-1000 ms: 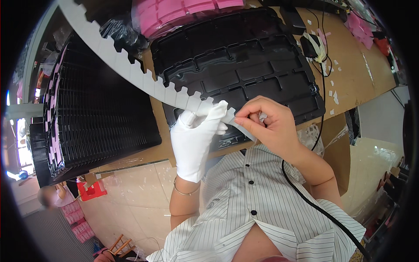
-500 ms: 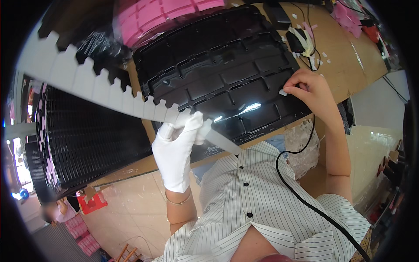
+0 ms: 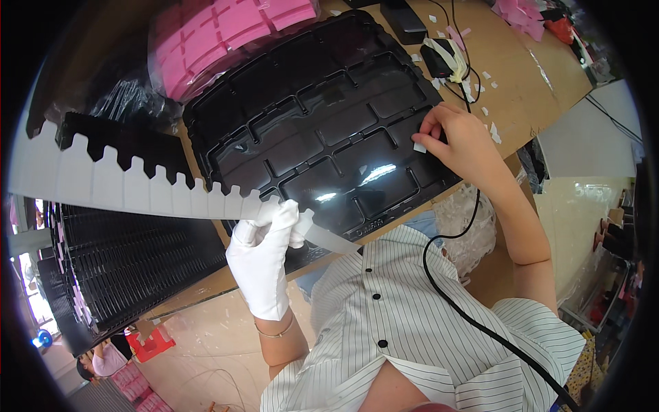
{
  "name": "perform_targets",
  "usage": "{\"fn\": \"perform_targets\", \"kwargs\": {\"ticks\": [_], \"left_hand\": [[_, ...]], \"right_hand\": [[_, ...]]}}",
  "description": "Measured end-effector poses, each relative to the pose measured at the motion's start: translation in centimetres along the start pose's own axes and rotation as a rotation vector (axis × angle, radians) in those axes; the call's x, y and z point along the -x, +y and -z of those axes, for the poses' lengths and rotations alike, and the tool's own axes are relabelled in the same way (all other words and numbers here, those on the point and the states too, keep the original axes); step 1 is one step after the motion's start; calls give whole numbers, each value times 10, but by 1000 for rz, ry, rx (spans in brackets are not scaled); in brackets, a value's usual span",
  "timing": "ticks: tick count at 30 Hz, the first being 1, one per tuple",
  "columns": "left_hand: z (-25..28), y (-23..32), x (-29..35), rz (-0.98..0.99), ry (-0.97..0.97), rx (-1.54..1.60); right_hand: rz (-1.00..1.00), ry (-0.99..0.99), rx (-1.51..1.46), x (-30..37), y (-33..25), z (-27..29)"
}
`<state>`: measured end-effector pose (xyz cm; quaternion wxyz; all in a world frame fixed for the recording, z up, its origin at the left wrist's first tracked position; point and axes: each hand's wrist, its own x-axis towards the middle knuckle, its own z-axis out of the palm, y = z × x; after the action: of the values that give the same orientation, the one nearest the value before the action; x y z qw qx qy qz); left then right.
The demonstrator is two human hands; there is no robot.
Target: The person assembles black plastic trays with pink foam inserts by hand, using a white jagged plastic strip to secure the components.
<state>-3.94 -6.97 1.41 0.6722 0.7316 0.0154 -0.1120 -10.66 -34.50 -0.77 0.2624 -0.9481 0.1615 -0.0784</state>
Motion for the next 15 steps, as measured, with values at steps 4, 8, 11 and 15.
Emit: {"fn": "perform_targets", "kwargs": {"ticks": [4, 8, 11, 15], "left_hand": [[0, -1, 1, 8, -3, -2], [2, -4, 2, -12, 16, -4], [13, -9, 1, -53, 63, 19], [38, -3, 10, -83, 88, 7]], "right_hand": [[54, 67, 8, 2, 6, -4], [286, 4, -40, 3, 15, 3], [397, -125, -256, 8, 25, 17], [75, -281, -1013, 13, 25, 18]]}}
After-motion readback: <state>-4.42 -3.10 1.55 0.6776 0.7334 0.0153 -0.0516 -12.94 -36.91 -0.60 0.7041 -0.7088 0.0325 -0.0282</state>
